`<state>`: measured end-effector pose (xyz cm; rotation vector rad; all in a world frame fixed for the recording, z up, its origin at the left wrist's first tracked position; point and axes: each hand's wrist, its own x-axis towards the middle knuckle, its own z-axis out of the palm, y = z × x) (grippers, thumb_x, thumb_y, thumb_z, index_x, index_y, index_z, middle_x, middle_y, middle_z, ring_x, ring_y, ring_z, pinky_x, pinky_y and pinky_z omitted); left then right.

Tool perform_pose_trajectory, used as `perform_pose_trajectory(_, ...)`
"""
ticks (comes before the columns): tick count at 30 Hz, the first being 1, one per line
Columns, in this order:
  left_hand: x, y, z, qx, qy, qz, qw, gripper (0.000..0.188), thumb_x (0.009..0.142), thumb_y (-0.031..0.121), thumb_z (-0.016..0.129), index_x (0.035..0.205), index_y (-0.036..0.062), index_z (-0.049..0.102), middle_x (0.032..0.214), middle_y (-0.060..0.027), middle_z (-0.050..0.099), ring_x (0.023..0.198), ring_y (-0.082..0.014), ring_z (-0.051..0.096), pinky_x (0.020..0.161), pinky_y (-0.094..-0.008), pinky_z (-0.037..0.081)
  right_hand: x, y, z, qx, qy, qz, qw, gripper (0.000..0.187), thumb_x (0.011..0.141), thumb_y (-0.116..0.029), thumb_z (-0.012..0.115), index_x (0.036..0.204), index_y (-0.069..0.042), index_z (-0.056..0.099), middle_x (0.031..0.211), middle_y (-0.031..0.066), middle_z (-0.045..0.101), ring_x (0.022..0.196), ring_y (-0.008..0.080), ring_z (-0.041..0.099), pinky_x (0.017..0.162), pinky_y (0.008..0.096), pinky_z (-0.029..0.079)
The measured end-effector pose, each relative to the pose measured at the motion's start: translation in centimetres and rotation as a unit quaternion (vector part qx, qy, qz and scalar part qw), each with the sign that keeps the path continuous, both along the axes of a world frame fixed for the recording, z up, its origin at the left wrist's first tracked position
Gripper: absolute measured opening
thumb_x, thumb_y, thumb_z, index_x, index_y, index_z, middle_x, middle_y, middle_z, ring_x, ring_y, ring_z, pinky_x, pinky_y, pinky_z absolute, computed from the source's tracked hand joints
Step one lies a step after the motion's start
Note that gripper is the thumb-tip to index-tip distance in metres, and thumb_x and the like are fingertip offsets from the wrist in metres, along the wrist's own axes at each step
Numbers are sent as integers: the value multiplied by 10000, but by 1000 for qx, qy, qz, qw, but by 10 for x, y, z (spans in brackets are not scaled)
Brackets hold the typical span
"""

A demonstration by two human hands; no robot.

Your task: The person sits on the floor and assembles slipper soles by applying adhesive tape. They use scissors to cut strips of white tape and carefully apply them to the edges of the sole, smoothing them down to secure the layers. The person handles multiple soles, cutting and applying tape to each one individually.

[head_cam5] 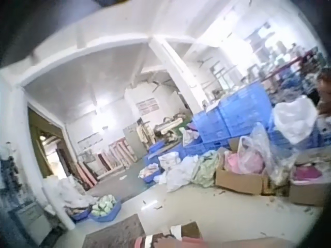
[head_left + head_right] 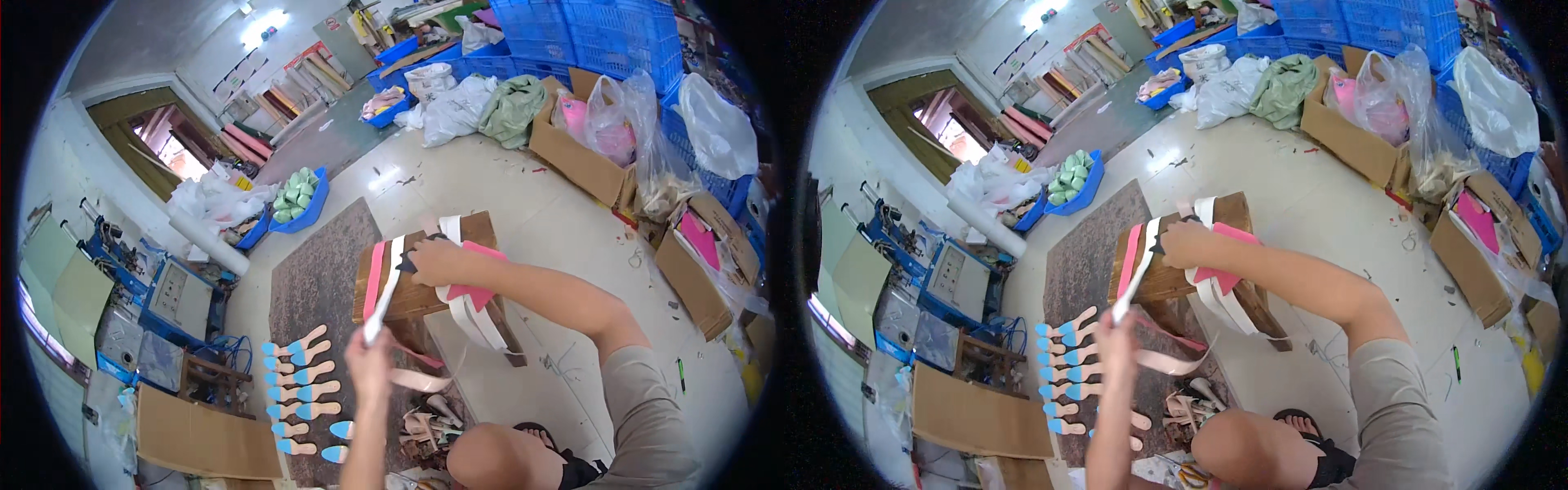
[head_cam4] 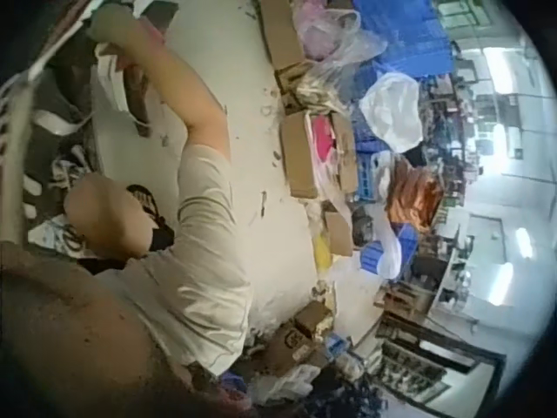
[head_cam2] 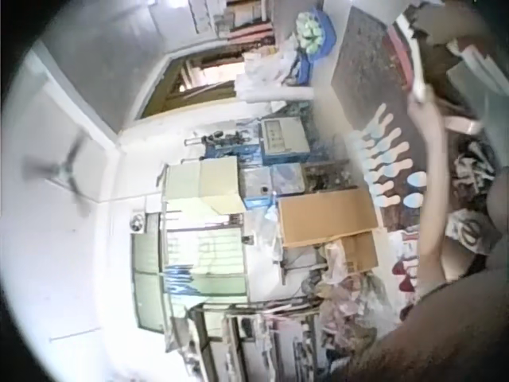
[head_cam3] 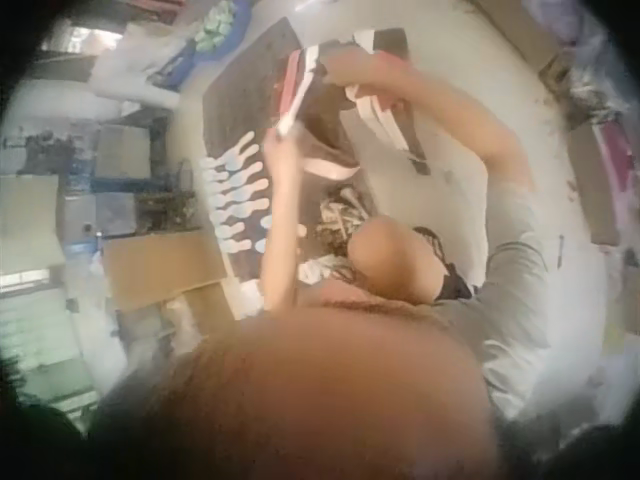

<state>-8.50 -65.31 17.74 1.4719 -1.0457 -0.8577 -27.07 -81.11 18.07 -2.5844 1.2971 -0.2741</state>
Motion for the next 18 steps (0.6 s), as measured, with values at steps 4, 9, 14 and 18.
perform_pose_trajectory(4,53,6,68,87,185,-12,979,403,1006,359,478,1077,-25,578,600,33,372,431,-60,264,386,-233,194,-9,-8,-37,-184,-28,-1,982,484,893,-343,597,1159,61,605,1323,248,531,1292,405,461,1057,504,378)
perform_pose_trajectory(9,74,39,120,162,128,-85,975,524,1026,413,404,1187,-60,565,591,-2,465,415,-68,301,394,-230,242,-5,66,42,-172,-92,95,976,489,909,-380,588,1109,63,641,1183,289,597,1254,402,487,1023,479,382)
perform_pose_trajectory(14,67,82,110,143,107,-117,977,435,1032,341,420,1124,-27,634,588,-13,496,435,-95,389,400,-242,280,80,166,-4,599,-435,304,600,472,1002,-449,474,1203,-47,617,1202,162,640,1143,317,598,982,450,450)
perform_pose_trajectory(18,83,143,91,245,-104,-78,961,308,1010,236,499,1050,-12,676,572,13,491,475,-72,430,439,-234,318,142,165,1,665,-708,178,158,483,1018,-393,478,1324,-20,469,1242,139,614,1065,314,654,940,446,523)
